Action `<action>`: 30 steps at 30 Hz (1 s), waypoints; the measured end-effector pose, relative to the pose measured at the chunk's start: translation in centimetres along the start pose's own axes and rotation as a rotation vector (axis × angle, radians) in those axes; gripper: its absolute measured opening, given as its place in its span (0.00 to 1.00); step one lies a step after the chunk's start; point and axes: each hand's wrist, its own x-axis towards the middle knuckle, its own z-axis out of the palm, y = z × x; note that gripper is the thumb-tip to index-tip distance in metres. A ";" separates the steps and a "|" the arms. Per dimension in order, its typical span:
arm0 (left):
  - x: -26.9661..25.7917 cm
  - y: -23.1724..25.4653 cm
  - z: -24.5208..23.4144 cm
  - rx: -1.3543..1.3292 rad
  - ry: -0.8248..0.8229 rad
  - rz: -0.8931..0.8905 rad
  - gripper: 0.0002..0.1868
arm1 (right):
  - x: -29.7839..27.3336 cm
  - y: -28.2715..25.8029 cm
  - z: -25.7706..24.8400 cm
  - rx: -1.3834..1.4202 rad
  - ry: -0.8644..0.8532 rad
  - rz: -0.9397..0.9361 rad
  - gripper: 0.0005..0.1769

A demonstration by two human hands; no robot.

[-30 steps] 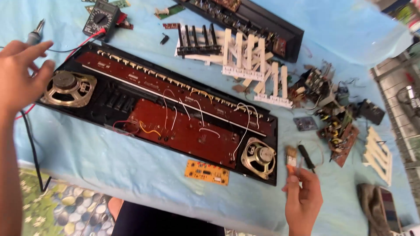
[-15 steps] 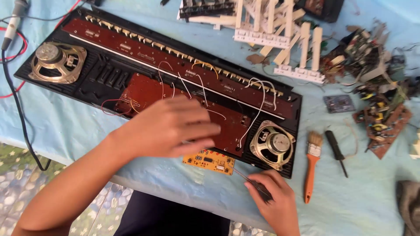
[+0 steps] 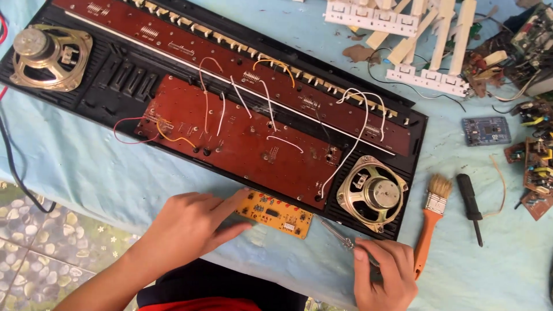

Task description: The person uses a screwdriver to remove screws from a speaker mounted inside an electronic device. They then use a multimeter to test the speaker connections and later handle a small circuit board.

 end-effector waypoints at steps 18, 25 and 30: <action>0.9 -1.9 0.6 -0.122 -0.033 0.082 0.26 | 0.0 -0.3 0.2 0.003 0.009 -0.080 0.08; 1.5 -2.7 -0.6 -0.080 0.036 0.266 0.24 | -0.5 -0.3 0.0 0.043 0.025 -0.066 0.07; 2.3 -3.3 -3.0 -0.070 0.269 0.510 0.19 | -0.4 -0.9 -0.4 0.014 0.040 -0.133 0.06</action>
